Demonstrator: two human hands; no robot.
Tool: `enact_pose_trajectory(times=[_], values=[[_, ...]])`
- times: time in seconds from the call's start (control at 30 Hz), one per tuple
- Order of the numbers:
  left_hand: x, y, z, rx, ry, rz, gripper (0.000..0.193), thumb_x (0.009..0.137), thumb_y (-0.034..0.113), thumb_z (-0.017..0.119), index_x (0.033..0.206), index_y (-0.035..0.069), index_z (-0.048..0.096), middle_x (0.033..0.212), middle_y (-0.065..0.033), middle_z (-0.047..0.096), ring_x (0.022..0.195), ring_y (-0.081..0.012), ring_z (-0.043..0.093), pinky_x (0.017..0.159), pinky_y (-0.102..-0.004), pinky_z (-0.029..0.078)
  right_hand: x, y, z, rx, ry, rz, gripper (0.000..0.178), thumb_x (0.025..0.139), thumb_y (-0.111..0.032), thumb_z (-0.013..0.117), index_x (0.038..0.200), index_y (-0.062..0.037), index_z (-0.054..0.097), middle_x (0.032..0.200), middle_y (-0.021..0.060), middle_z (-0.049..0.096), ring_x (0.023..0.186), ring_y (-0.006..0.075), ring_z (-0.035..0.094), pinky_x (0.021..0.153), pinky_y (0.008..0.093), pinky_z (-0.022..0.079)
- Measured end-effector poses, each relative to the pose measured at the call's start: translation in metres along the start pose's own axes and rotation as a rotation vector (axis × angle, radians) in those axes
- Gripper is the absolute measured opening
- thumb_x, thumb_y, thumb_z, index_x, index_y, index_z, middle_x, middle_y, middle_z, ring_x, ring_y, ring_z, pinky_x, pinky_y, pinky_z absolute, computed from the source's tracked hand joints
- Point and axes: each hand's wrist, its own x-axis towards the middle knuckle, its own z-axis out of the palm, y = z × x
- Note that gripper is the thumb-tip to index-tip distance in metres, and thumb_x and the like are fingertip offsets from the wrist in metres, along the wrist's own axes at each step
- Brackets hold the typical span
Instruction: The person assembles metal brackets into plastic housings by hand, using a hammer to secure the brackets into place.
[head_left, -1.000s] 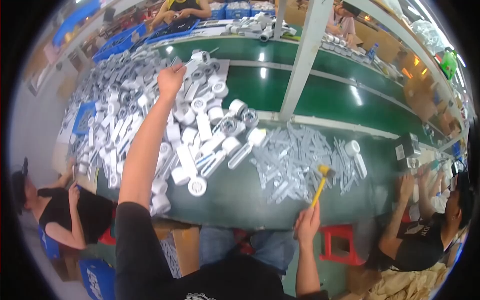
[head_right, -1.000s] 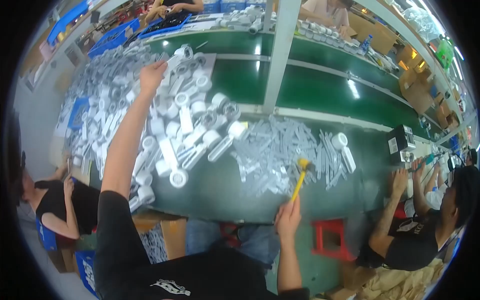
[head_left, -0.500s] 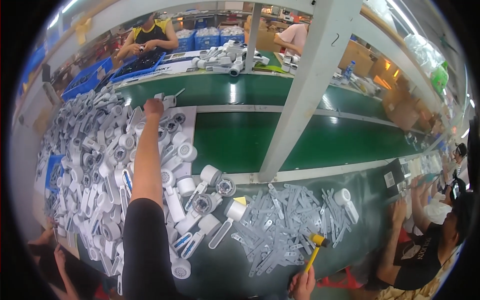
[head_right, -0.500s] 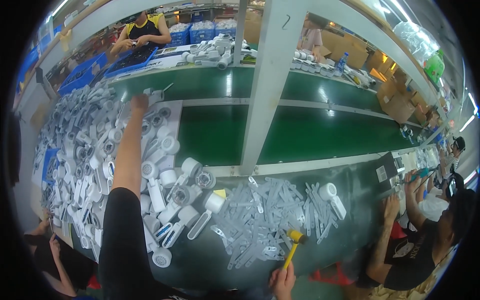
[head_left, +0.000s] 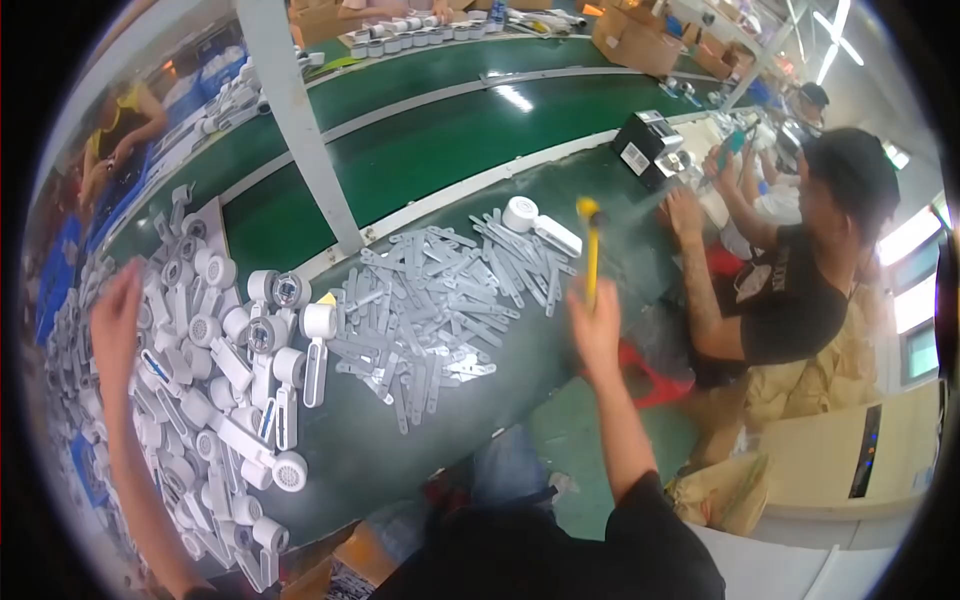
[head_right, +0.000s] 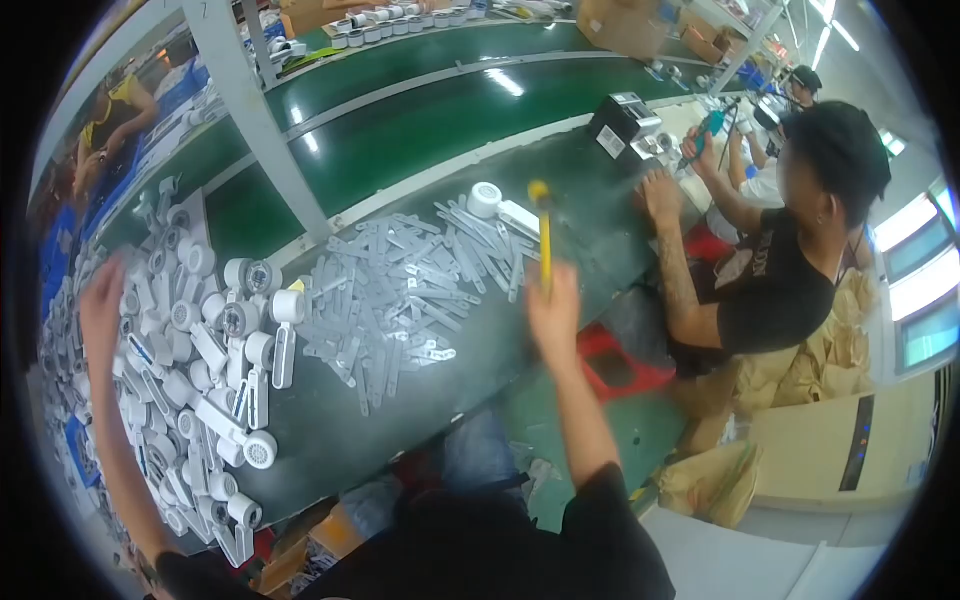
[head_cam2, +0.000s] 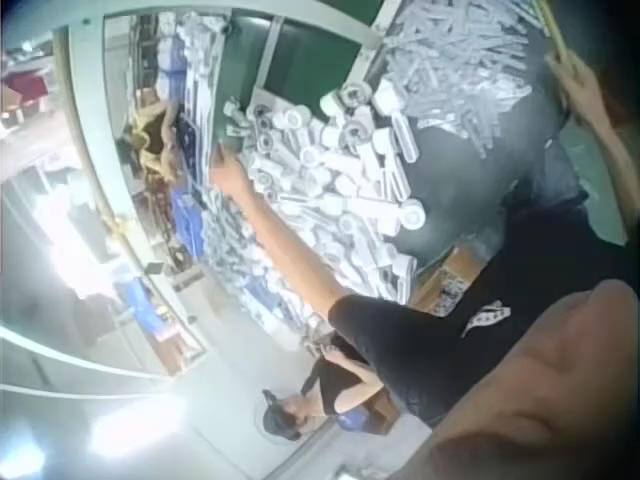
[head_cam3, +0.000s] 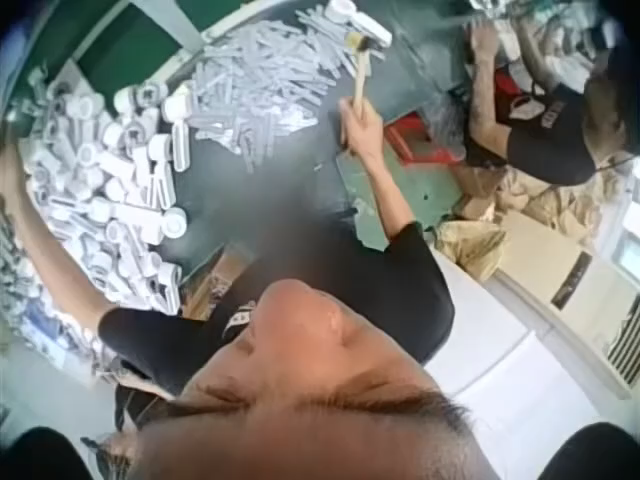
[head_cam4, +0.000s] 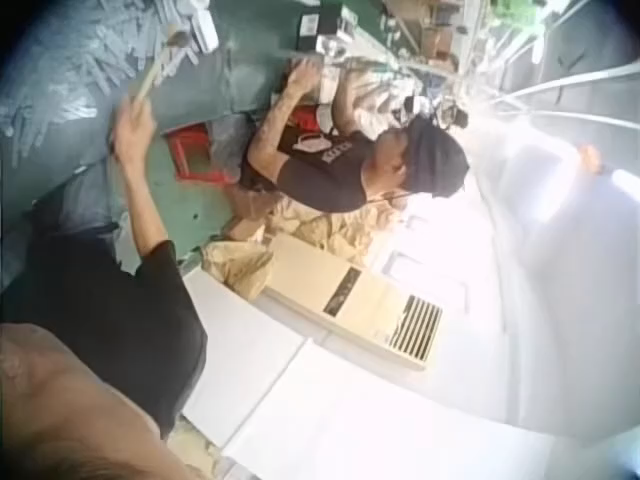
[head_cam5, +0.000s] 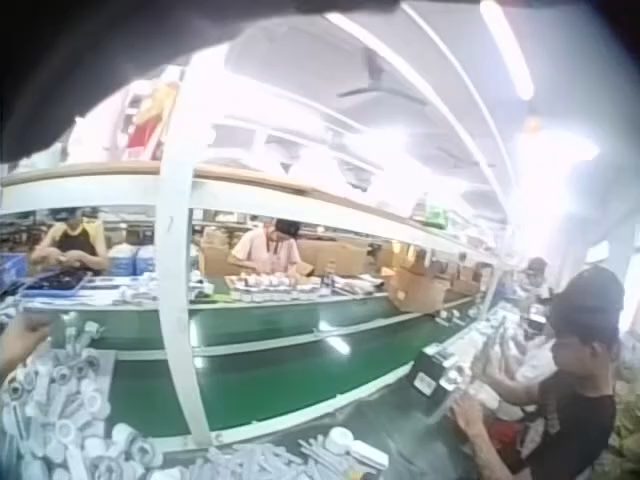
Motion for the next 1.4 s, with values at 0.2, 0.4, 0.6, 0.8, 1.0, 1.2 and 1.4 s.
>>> enact_pose_trajectory(times=[0.2,0.4,0.6,0.8,1.0,1.2,1.4], values=[[-0.211,0.145,-0.005,-0.008,-0.095,-0.14,0.031,0.104,0.016,0.067,0.131,0.002,0.074,0.127,-0.0146,0.076,0.121,-0.0213,0.069,0.11,-0.0368,0.047,0.1,0.05,0.036,0.152,-0.282,0.511,0.052,0.083,-0.015,0.081,0.132,-0.0034,0.069,0.118,0.0229,0.075,0.113,0.0409,0.072,0.096,0.0454,0.056],[-0.348,0.158,0.051,-0.119,-0.022,-0.23,0.027,0.098,0.003,0.069,0.125,0.0,0.075,0.123,-0.0196,0.076,0.116,-0.0302,0.073,0.104,-0.0392,0.053,0.112,0.042,0.014,0.129,-0.118,0.134,0.038,0.091,-0.026,0.082,0.123,-0.0063,0.076,0.083,0.0057,0.073,0.071,0.0141,0.065,0.067,0.034,0.054],[-0.338,0.219,0.135,0.011,-0.025,0.253,0.06,0.086,0.018,0.084,0.142,0.011,0.065,0.153,-0.0138,0.058,0.142,-0.0408,0.051,0.117,-0.0559,0.04,-0.035,-0.114,-0.041,0.435,-0.795,0.479,0.032,0.098,-0.027,0.078,0.123,-0.0079,0.077,0.071,-0.0052,0.062,0.053,0.0064,0.052,0.049,0.026,0.042],[-0.321,0.203,0.193,0.022,-0.183,0.391,0.035,0.082,0.029,0.085,0.109,0.009,0.076,0.099,-0.004,0.073,0.11,-0.0251,0.067,0.126,-0.0588,0.029,-0.141,-0.132,0.01,0.645,-1.137,0.517,0.032,0.1,-0.023,0.077,0.123,-0.0011,0.074,0.066,-0.0026,0.06,0.049,0.0061,0.051,0.045,0.0266,0.039],[-0.304,0.198,0.179,-0.007,-0.14,0.236,0.045,0.084,0.044,0.083,0.107,0.006,0.08,0.106,-0.01,0.076,0.111,-0.0314,0.067,0.116,-0.0501,0.043,-0.13,-0.104,-0.002,0.631,-0.797,0.554,0.03,0.102,-0.021,0.074,0.126,-0.0038,0.071,0.09,0.0024,0.075,0.048,0.0039,0.048,0.042,0.0237,0.039],[-0.257,0.198,0.225,0.156,-0.518,-0.088,0.028,0.081,0.031,0.086,0.094,0.007,0.079,0.1,-0.0141,0.073,0.101,-0.0372,0.072,0.085,-0.051,0.058,-0.136,-0.083,0.014,0.676,-0.718,0.582,0.025,0.103,-0.017,0.071,0.123,-0.003,0.071,0.099,0.0043,0.077,0.048,0.0036,0.047,0.042,0.0239,0.037],[-0.247,0.176,0.211,0.23,-0.456,-0.265,0.012,0.088,0.019,0.074,0.094,0.01,0.077,0.098,-0.0188,0.078,0.096,-0.0409,0.076,0.087,-0.0533,0.06,-0.143,-0.073,0.025,0.659,-0.63,0.51,0.021,0.104,-0.016,0.07,0.121,-0.0045,0.073,0.096,0.0017,0.076,0.049,0.0024,0.046,0.043,0.0233,0.035]])
